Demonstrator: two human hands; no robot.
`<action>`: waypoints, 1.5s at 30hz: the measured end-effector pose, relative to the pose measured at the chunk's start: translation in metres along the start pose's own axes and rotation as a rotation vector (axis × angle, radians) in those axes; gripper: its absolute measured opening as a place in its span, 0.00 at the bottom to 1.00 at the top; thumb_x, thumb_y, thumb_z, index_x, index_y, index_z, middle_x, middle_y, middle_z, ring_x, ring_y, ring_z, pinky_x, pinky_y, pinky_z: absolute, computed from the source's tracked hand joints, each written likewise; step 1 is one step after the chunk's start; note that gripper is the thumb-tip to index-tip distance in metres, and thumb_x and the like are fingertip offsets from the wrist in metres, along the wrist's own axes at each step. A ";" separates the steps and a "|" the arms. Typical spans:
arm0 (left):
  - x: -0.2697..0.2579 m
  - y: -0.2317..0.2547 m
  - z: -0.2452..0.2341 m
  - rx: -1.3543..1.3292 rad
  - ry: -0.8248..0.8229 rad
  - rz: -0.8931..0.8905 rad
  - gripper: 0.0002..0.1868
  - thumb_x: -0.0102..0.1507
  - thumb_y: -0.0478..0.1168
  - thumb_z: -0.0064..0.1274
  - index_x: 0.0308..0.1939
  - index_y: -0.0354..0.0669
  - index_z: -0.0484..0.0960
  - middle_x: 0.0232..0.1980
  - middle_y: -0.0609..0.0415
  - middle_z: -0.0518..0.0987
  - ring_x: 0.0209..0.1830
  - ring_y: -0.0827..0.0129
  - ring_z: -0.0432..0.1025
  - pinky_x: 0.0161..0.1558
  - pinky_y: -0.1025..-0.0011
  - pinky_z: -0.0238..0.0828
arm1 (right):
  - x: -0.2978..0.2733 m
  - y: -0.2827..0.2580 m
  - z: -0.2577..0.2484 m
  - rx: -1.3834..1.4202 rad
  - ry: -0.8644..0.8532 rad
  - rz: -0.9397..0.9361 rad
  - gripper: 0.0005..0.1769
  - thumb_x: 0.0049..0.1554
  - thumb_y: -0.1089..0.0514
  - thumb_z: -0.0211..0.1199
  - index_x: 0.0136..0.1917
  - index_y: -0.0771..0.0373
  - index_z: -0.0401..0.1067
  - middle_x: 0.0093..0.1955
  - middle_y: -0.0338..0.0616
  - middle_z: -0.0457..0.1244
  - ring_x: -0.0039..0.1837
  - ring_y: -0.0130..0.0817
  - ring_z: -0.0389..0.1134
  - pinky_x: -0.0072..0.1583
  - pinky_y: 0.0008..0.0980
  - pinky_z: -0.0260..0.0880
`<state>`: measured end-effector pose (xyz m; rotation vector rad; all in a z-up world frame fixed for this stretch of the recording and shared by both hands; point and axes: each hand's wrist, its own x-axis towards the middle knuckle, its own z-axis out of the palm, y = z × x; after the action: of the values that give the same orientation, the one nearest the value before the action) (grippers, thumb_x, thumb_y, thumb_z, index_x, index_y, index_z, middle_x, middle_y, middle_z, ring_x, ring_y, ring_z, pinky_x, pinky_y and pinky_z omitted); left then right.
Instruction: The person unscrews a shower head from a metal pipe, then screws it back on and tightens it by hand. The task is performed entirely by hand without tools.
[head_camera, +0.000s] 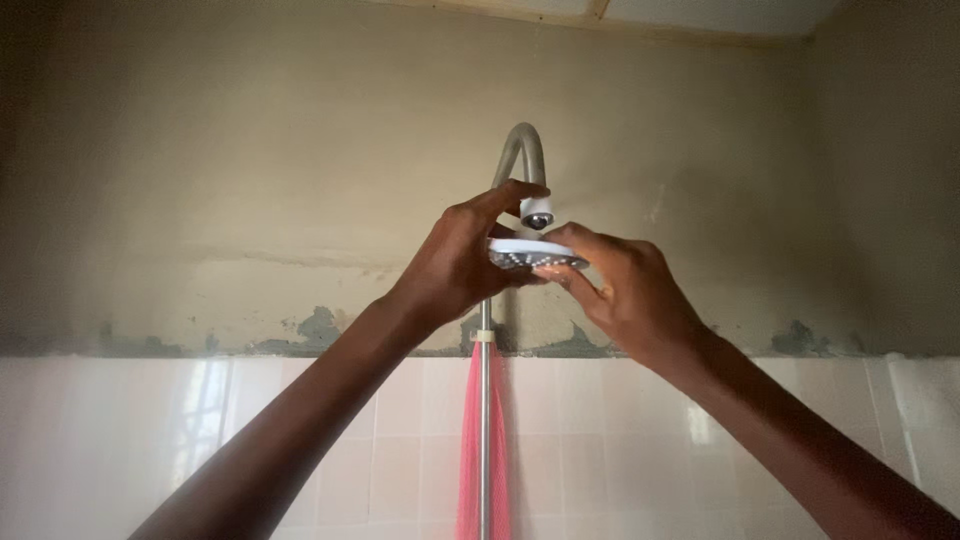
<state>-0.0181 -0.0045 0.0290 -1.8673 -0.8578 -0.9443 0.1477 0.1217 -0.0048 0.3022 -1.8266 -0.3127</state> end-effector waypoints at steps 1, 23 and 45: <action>0.002 -0.003 0.001 -0.035 -0.020 0.036 0.39 0.56 0.38 0.71 0.68 0.45 0.69 0.61 0.44 0.79 0.55 0.59 0.82 0.51 0.64 0.84 | 0.000 0.000 0.001 -0.016 -0.018 0.023 0.12 0.59 0.60 0.64 0.56 0.62 0.71 0.49 0.44 0.72 0.47 0.32 0.77 0.44 0.33 0.78; 0.030 -0.018 0.008 -0.501 0.149 -0.717 0.32 0.63 0.50 0.57 0.62 0.36 0.63 0.45 0.34 0.86 0.43 0.55 0.82 0.51 0.63 0.84 | -0.012 0.008 0.003 -0.134 0.134 -0.106 0.15 0.57 0.64 0.68 0.58 0.65 0.73 0.51 0.49 0.71 0.47 0.38 0.75 0.45 0.35 0.76; 0.036 -0.048 -0.005 -0.920 -0.188 -0.618 0.22 0.66 0.44 0.56 0.59 0.33 0.80 0.54 0.44 0.84 0.56 0.59 0.77 0.63 0.64 0.79 | -0.015 -0.001 -0.012 -0.042 0.054 0.015 0.14 0.59 0.63 0.65 0.59 0.64 0.72 0.52 0.48 0.72 0.52 0.38 0.76 0.50 0.37 0.77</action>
<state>-0.0428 0.0173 0.0794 -2.5341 -1.2908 -1.7799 0.1633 0.1249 -0.0151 0.2651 -1.7657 -0.3293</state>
